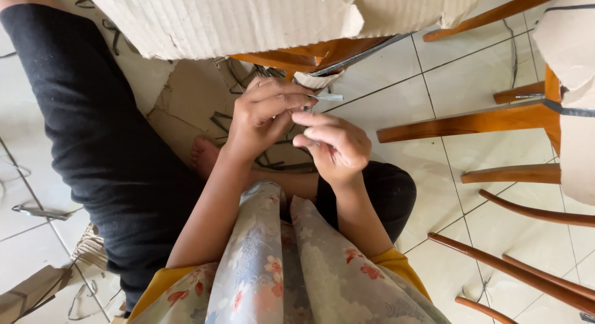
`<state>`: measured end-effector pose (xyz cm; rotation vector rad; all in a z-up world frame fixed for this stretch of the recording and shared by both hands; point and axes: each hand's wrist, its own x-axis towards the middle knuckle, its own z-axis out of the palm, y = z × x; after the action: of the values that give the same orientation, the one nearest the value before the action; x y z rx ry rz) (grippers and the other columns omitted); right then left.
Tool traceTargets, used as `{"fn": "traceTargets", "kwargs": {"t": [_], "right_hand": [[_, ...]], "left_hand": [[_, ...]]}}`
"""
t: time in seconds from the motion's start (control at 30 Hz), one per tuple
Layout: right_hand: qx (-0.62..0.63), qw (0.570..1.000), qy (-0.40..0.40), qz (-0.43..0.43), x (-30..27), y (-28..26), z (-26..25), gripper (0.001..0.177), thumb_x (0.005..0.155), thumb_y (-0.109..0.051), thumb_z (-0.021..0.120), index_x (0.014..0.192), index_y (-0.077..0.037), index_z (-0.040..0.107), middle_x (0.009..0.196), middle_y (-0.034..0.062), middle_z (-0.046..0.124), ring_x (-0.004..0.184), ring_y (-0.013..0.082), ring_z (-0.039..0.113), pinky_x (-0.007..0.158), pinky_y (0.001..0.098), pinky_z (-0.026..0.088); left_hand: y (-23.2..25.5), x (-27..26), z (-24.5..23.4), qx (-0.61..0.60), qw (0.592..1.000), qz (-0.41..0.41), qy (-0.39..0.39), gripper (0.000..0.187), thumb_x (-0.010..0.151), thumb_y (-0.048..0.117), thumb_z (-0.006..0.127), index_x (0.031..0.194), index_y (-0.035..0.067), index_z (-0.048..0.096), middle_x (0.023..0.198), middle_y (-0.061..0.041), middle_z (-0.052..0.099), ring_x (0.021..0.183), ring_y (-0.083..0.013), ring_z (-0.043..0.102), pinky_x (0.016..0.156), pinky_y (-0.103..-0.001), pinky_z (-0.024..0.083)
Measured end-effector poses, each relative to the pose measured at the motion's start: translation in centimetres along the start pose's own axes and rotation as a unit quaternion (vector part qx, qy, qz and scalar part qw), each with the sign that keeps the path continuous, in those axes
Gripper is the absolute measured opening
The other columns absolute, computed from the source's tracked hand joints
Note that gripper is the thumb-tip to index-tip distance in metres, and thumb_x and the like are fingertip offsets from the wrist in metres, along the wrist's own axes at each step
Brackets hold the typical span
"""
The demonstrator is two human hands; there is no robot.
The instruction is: Wrapping and securing protective material around a wooden chair leg using thin strips
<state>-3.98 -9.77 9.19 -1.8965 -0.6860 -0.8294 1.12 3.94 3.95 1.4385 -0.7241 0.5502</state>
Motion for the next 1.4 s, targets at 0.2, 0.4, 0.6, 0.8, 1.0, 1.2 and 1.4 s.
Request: {"fn": "traceTargets", "kwargs": {"t": [0.2,0.4,0.6,0.8,1.0,1.2,1.4], "right_hand": [[-0.071,0.996,0.006,-0.048,0.2,2.9,0.3,0.009,0.089,-0.001,0.081,0.093,0.001,0.074,0.104,0.0201,0.076,0.082,0.0259,0.077,0.063,0.0309,0.063],[-0.102,0.989,0.025,-0.103,0.9,3.5,0.9,0.007,0.086,0.007,0.082,0.082,0.002,0.078,0.089,0.0197,0.076,0.069,0.0253,0.075,0.061,0.0332,0.063],[-0.117,0.985,0.043,-0.116,0.9,3.6,1.7,0.007,0.082,0.013,0.082,0.083,0.006,0.08,0.081,0.0188,0.074,0.064,0.0247,0.072,0.056,0.033,0.063],[-0.137,0.978,0.038,-0.154,1.2,3.4,2.1,0.009,0.089,0.014,0.075,0.086,0.007,0.08,0.077,0.0153,0.068,0.06,0.0223,0.065,0.051,0.0343,0.058],[-0.13,0.976,0.023,-0.171,1.5,4.0,1.7,0.009,0.09,0.013,0.074,0.088,0.008,0.081,0.075,0.0129,0.065,0.059,0.0207,0.063,0.05,0.0319,0.056],[-0.125,0.982,0.013,-0.144,0.5,4.8,1.0,0.009,0.09,0.015,0.074,0.09,0.008,0.08,0.076,0.0127,0.066,0.063,0.0213,0.066,0.054,0.0328,0.056],[-0.15,0.979,0.036,-0.133,0.4,4.6,2.3,0.01,0.088,0.014,0.075,0.09,0.006,0.081,0.081,0.0126,0.067,0.068,0.0201,0.067,0.057,0.0328,0.058]], "left_hand": [[-0.7,0.1,-0.8,0.051,0.998,0.03,-0.009,0.006,0.097,0.0,0.072,0.099,0.005,0.073,0.09,-0.005,0.074,0.072,-0.028,0.068,0.082,-0.042,0.052],[-0.2,0.3,-1.1,0.045,0.999,0.011,0.005,0.005,0.099,0.008,0.071,0.101,0.005,0.069,0.079,-0.005,0.072,0.069,-0.0322,0.067,0.085,-0.043,0.052],[0.4,0.9,-0.8,0.053,0.997,0.012,0.063,0.008,0.095,-0.003,0.072,0.1,0.003,0.07,0.088,-0.009,0.069,0.075,-0.0309,0.067,0.079,-0.041,0.057],[1.8,1.6,-0.9,0.093,0.993,-0.038,0.068,0.012,0.098,-0.003,0.067,0.105,0.006,0.07,0.087,-0.008,0.064,0.075,-0.0288,0.067,0.076,-0.039,0.059],[2.3,1.7,-1.3,0.103,0.991,-0.064,0.048,0.011,0.096,-0.003,0.071,0.106,0.002,0.067,0.085,-0.011,0.062,0.074,-0.0317,0.069,0.07,-0.04,0.061],[1.4,1.3,-2.2,0.095,0.995,-0.03,-0.03,0.043,0.083,-0.012,0.075,0.12,0.0,0.057,0.099,-0.011,0.071,0.088,-0.0318,0.075,0.082,-0.045,0.059],[1.2,1.0,-2.4,0.166,0.985,0.037,-0.005,0.035,0.086,-0.011,0.074,0.116,-0.002,0.059,0.099,-0.01,0.069,0.078,-0.0298,0.07,0.074,-0.041,0.059]]}}
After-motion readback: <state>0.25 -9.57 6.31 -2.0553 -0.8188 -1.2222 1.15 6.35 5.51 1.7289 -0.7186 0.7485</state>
